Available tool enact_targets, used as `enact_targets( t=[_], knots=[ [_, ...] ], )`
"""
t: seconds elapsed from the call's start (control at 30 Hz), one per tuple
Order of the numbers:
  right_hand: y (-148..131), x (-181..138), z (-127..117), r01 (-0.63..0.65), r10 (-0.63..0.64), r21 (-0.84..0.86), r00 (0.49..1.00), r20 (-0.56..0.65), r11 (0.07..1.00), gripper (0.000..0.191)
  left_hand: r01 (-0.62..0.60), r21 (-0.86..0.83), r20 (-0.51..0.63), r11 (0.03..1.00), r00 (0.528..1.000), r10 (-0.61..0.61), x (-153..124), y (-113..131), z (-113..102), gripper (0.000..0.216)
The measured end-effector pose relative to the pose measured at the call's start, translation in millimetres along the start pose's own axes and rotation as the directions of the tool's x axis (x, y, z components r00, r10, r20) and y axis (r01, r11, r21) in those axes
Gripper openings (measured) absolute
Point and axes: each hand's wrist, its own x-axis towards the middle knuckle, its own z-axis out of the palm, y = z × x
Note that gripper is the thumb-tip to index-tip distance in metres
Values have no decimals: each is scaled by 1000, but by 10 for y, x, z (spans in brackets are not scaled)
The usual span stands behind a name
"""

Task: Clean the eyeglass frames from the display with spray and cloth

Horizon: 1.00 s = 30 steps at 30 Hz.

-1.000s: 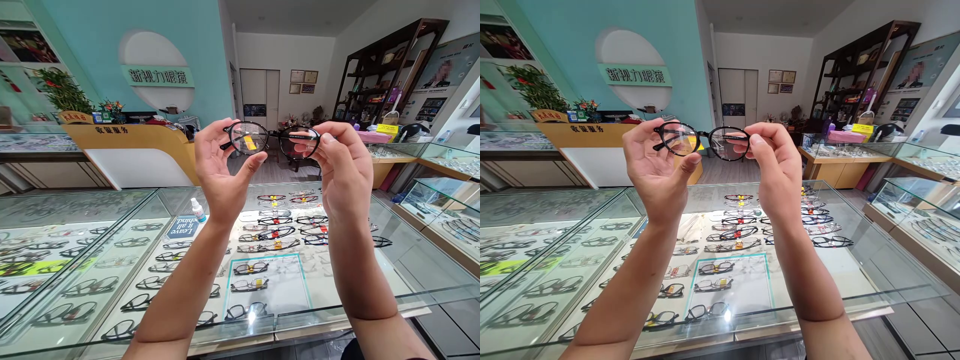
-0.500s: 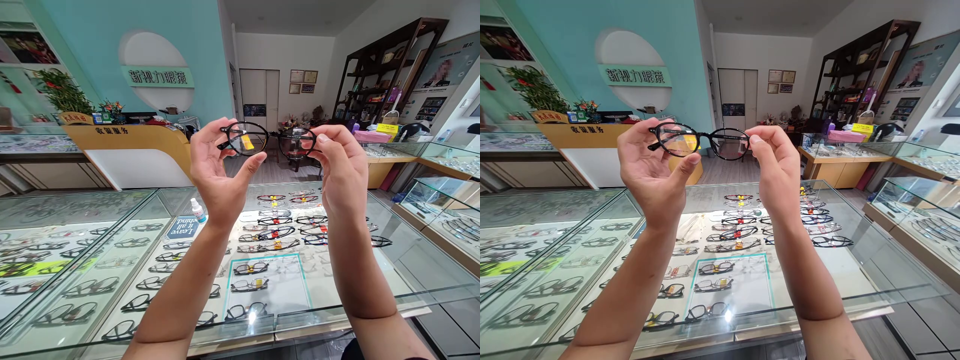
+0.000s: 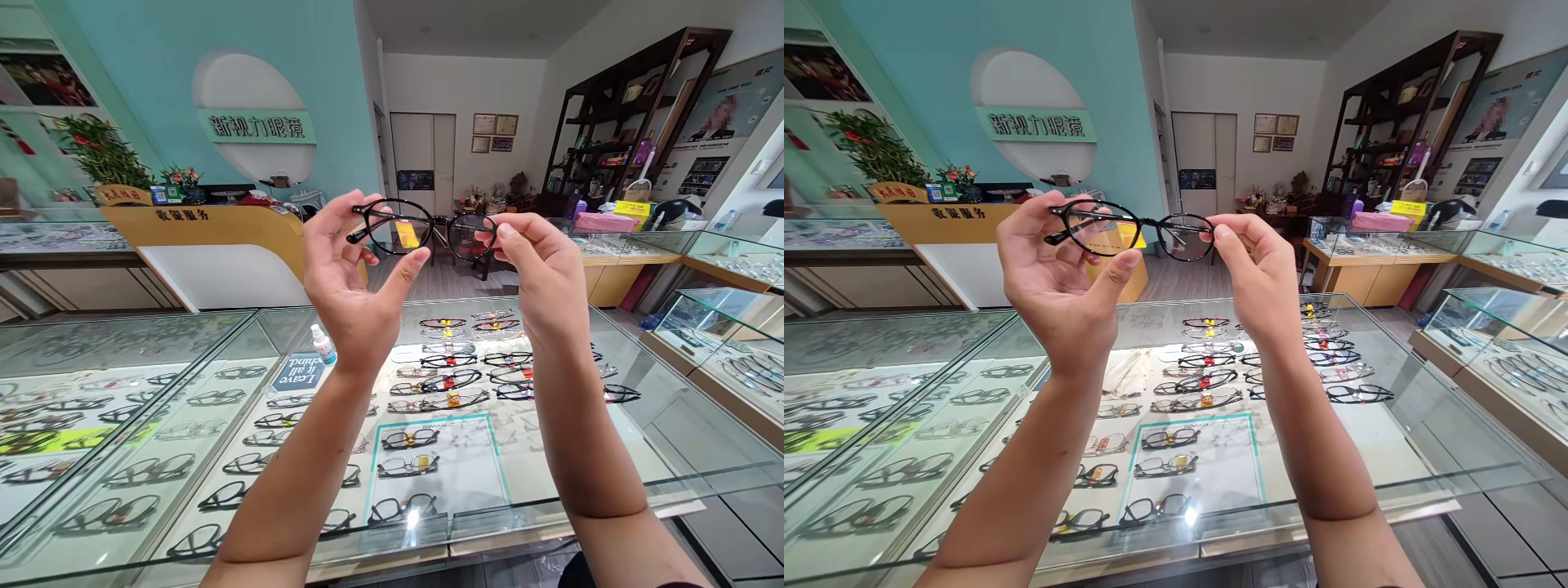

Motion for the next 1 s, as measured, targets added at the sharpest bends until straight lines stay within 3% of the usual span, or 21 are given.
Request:
enact_targets(
  t=[0.27, 0.4, 0.5, 0.6, 0.73, 1.0],
  knots=[
    [14, 22, -11, -75, 75, 0, 997, 7, 997, 24, 108, -103, 67, 989, 993, -102, 41, -2, -26, 81],
    [-22, 45, -43, -100, 100, -4, 994, 35, 995, 15, 135, -104, 189, 985, 975, -114, 105, -6, -114, 75],
    [-64, 53, -38, -116, 108, 41, 981, 161, 992, 21, 189, -115, 317, 975, 937, -145, 128, 10, -159, 74],
    [-93, 44, -21, -170, 138, 67, 930, 340, 983, 33, 235, -126, 390, 964, 905, -169, 131, 41, -173, 75],
    [-102, 27, -17, -205, 168, 52, 901, 400, 977, 40, 266, -131, 419, 955, 888, -190, 138, 92, -191, 75],
    [-94, 39, -15, -193, 155, 61, 908, 388, 979, 42, 267, -122, 442, 956, 877, -188, 131, 69, -192, 76]
  ],
)
